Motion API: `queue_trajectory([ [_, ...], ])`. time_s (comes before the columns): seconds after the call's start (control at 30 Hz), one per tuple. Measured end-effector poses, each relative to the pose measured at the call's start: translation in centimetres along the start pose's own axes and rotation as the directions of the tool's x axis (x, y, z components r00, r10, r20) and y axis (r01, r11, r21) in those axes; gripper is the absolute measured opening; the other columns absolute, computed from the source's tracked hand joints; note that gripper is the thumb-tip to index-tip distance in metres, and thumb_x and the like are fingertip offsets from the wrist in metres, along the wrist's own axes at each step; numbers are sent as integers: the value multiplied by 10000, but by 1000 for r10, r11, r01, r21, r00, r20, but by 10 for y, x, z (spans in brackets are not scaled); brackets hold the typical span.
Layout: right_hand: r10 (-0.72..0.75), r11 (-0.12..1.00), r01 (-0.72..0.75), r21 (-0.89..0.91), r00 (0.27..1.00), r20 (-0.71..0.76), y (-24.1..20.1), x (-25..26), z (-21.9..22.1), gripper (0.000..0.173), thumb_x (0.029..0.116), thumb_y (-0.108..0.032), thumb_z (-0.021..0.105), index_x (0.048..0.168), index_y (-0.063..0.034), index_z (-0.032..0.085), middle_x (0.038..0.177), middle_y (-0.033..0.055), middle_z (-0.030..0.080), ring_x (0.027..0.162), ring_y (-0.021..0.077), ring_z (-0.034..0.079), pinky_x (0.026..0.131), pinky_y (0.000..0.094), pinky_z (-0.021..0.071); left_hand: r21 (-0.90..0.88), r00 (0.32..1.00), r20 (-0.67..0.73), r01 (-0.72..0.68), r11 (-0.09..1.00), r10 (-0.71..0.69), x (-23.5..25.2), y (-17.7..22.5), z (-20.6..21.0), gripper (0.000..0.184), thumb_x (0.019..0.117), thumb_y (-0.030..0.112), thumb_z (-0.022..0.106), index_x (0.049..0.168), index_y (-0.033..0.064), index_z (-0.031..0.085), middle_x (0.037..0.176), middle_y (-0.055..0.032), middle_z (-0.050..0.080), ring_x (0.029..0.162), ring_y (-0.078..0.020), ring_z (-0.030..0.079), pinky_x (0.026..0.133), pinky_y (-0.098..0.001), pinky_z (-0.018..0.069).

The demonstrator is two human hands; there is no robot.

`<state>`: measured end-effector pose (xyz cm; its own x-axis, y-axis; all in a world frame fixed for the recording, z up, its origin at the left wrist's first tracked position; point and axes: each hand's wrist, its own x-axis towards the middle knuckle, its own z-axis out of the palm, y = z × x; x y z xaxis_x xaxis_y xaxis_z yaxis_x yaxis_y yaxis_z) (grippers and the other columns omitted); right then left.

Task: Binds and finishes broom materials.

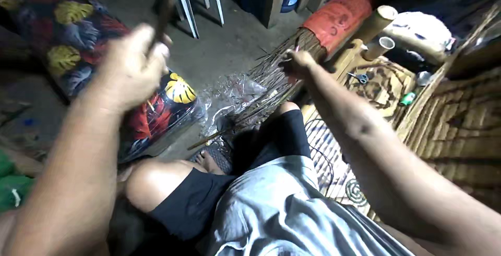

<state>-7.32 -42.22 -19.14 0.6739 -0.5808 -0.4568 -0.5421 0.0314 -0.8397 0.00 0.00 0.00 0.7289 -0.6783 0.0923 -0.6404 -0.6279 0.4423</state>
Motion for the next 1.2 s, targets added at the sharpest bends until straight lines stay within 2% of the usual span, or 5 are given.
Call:
queue_trajectory([
  [0.3,-319,749,88,657,916,242,57,-86,62,475,1119,-418,307,1289,-80,594,781,-19,654,472,32,479,423,185,432,20,959,274,70,997,-73,20,-17,129,375,1109,273,431,1420,86,526,1072,-265,683,1001,-453,683,883,-676,516],
  [0.57,-410,847,279,453,885,222,-13,-92,50,437,1116,-453,278,1355,-230,569,864,-63,662,652,60,623,594,241,567,-44,966,258,44,998,-31,13,1,162,350,1094,308,459,1385,168,592,1143,-138,718,1097,-327,691,932,-574,547],
  [0.63,-352,891,307,334,932,81,-40,-96,78,348,1126,-334,268,1133,-134,552,689,-40,548,517,75,526,528,252,516,-10,969,238,63,998,-59,11,0,157,338,1088,235,471,1393,145,588,1139,-149,718,1104,-338,684,918,-564,545],
  [0.93,-525,770,192,608,733,433,-70,-26,117,341,1122,-306,304,1002,-165,592,735,-59,624,585,41,589,570,206,535,-115,978,1,209,971,-210,-33,-54,63,380,1009,69,544,1387,91,576,1213,-169,690,1151,-322,667,955,-504,543],
  [1.2,-417,897,266,354,777,472,-65,-104,205,288,1105,-315,392,946,-195,600,651,-121,576,487,-3,522,487,173,502,43,847,322,434,900,-424,-88,-123,91,409,1005,105,554,1411,55,552,1252,-227,658,1177,-409,635,971,-620,501],
])
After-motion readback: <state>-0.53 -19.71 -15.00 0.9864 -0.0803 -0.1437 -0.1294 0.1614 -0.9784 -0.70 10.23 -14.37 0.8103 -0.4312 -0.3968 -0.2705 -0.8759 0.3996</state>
